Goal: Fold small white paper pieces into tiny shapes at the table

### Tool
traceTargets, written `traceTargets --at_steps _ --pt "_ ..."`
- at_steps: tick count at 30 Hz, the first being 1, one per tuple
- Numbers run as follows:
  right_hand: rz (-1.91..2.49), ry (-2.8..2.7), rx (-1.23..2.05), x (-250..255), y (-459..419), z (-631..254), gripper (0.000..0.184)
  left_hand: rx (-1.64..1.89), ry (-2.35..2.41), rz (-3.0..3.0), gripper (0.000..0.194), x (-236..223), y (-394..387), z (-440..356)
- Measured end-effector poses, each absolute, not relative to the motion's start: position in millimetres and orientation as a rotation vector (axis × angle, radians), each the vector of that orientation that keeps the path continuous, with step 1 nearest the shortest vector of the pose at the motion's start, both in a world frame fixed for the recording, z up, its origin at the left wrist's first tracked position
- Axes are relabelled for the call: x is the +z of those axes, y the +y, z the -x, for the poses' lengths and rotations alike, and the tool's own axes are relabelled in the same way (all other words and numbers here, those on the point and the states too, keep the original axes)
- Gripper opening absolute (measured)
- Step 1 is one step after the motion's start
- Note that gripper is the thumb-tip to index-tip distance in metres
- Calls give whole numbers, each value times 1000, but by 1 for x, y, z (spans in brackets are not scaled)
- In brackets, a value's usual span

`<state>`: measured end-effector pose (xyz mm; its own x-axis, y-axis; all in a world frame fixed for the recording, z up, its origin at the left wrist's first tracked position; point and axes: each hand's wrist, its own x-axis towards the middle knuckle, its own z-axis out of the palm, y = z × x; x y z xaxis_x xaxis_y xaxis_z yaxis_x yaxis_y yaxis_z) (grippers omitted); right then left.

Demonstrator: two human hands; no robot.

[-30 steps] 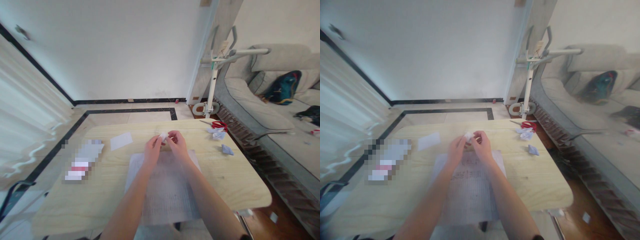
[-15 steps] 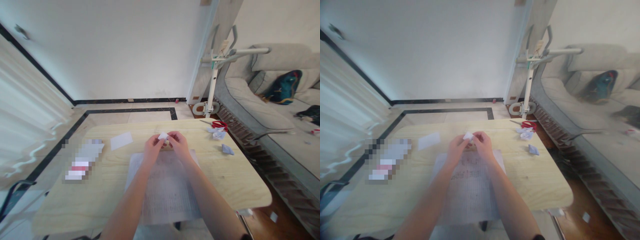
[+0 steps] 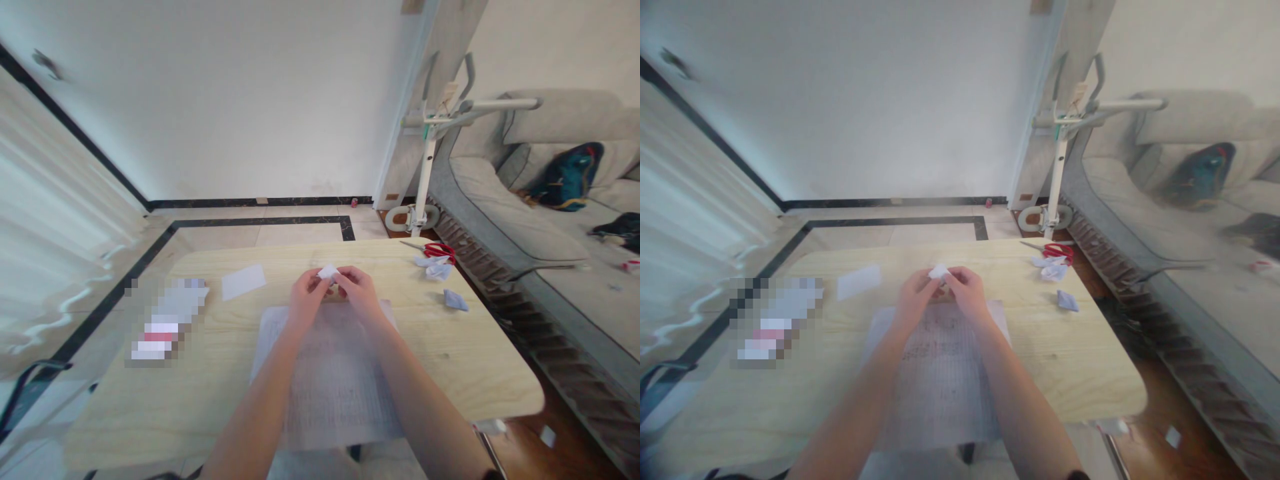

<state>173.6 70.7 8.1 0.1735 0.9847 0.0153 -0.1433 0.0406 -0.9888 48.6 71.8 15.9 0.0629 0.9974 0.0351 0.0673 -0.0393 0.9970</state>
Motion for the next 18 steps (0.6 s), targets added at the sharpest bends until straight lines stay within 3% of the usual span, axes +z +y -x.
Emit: traceTargets --at_steps 10,18 --pt "1121 -1014 1088 7 71 -175 17 1058 1222 -1435 21 24 66 -50" --pt "1145 -1074 1018 5 71 -176 16 986 1217 -1531 30 17 66 -50"
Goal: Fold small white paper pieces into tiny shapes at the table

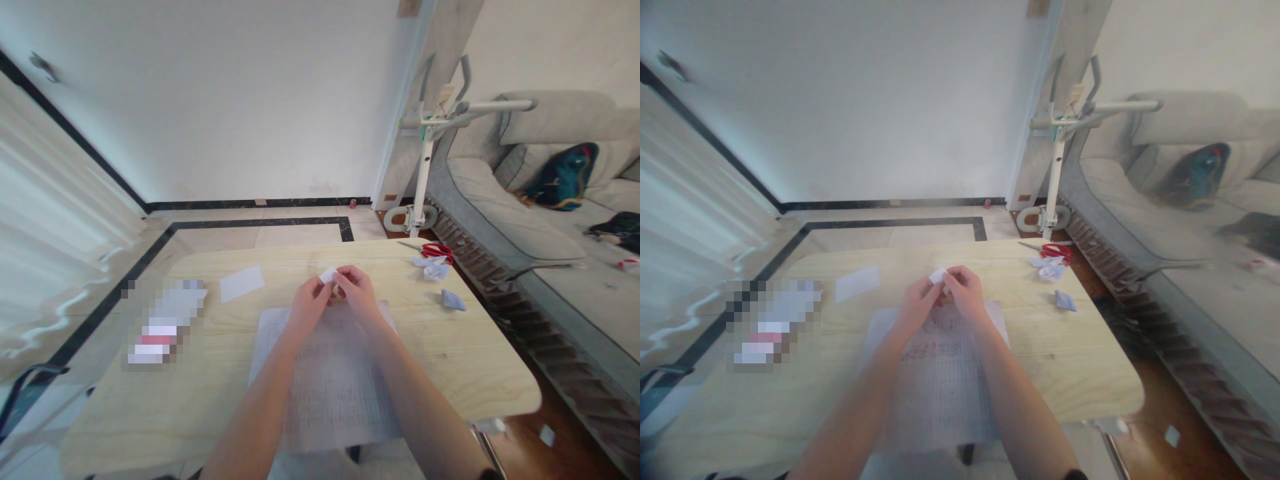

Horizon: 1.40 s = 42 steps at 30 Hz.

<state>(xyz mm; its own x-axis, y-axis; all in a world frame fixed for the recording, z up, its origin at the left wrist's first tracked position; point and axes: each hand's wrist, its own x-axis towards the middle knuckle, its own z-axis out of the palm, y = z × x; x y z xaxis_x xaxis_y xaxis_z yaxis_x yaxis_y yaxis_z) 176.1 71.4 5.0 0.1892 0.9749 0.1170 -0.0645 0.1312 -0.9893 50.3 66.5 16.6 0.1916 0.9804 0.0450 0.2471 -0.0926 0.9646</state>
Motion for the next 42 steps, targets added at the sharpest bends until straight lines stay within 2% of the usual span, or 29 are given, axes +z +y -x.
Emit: traceTargets --at_steps 15,24,27,42 --pt "1094 -888 1168 15 69 -174 19 969 1176 -1608 29 14 64 -49" --pt "1097 -941 1182 15 68 -174 17 1213 1263 -1387 20 22 64 -51" --pt "1109 -977 1215 15 68 -174 18 1246 1263 -1330 22 20 67 -51" --pt "1171 -1053 1106 4 72 -176 17 1229 1287 -1326 23 22 72 -48"
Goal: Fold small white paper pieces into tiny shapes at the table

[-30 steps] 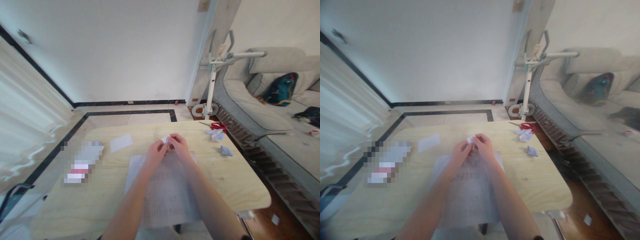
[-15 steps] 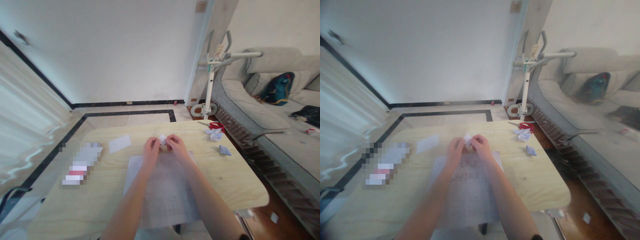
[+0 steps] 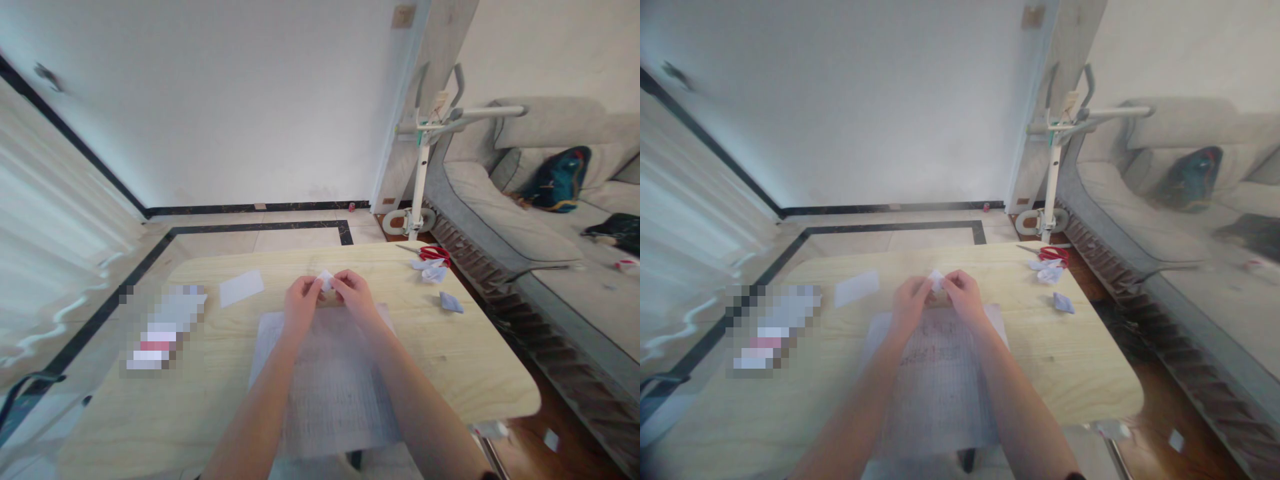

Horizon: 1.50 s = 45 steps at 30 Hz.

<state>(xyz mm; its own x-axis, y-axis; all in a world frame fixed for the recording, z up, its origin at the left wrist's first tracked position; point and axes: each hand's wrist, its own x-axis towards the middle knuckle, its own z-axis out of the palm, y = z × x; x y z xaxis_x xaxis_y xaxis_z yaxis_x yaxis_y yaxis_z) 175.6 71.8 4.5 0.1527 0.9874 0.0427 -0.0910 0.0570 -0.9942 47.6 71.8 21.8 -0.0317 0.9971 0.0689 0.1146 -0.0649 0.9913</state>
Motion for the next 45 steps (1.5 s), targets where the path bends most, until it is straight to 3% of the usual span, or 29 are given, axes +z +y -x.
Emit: traceTargets --at_steps 29,36,45 --pt "1121 -1102 1172 9 69 -176 18 1179 1268 -1423 21 20 66 -48" --pt "1127 -1086 1171 11 68 -175 20 1142 1257 -1471 32 20 65 -50" --pt "1128 -1161 1213 6 69 -174 24 1162 1258 -1454 32 23 66 -46"
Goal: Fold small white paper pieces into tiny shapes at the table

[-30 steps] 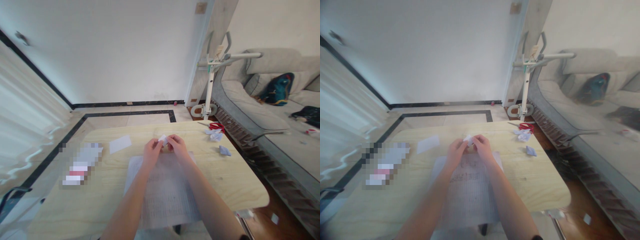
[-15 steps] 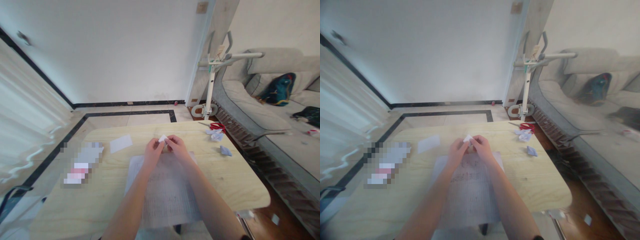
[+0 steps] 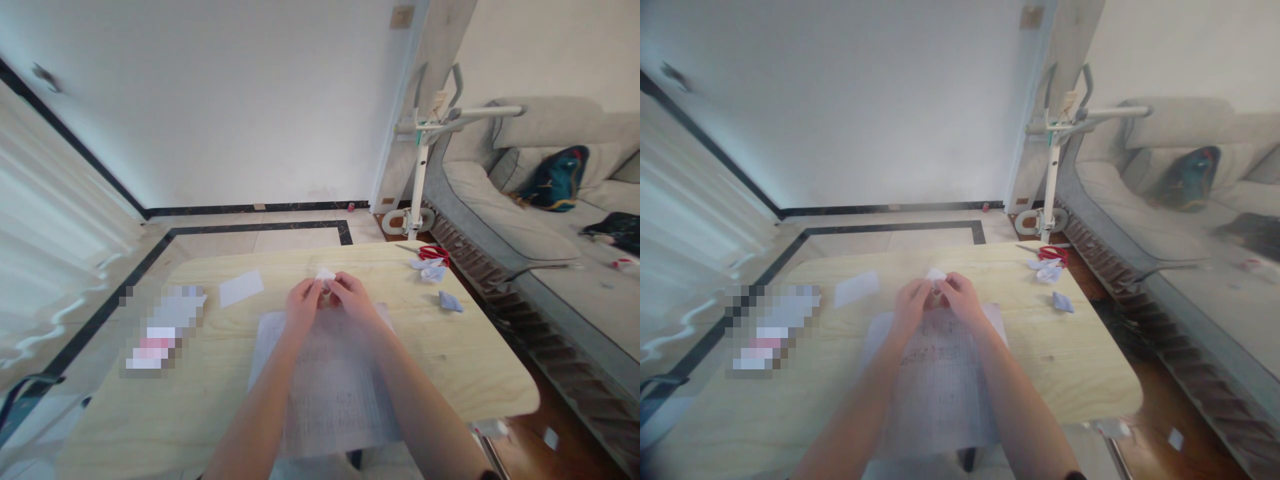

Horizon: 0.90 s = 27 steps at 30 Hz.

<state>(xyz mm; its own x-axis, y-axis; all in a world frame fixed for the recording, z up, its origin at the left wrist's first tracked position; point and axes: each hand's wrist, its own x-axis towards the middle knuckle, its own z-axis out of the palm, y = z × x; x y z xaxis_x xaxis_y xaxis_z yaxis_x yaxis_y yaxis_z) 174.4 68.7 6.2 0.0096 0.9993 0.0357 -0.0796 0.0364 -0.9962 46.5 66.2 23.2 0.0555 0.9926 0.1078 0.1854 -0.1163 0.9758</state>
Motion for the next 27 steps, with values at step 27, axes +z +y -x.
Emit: traceTargets --at_steps 27 --pt "1119 -959 1192 10 70 -175 27 1180 1071 -1156 25 14 71 -46"
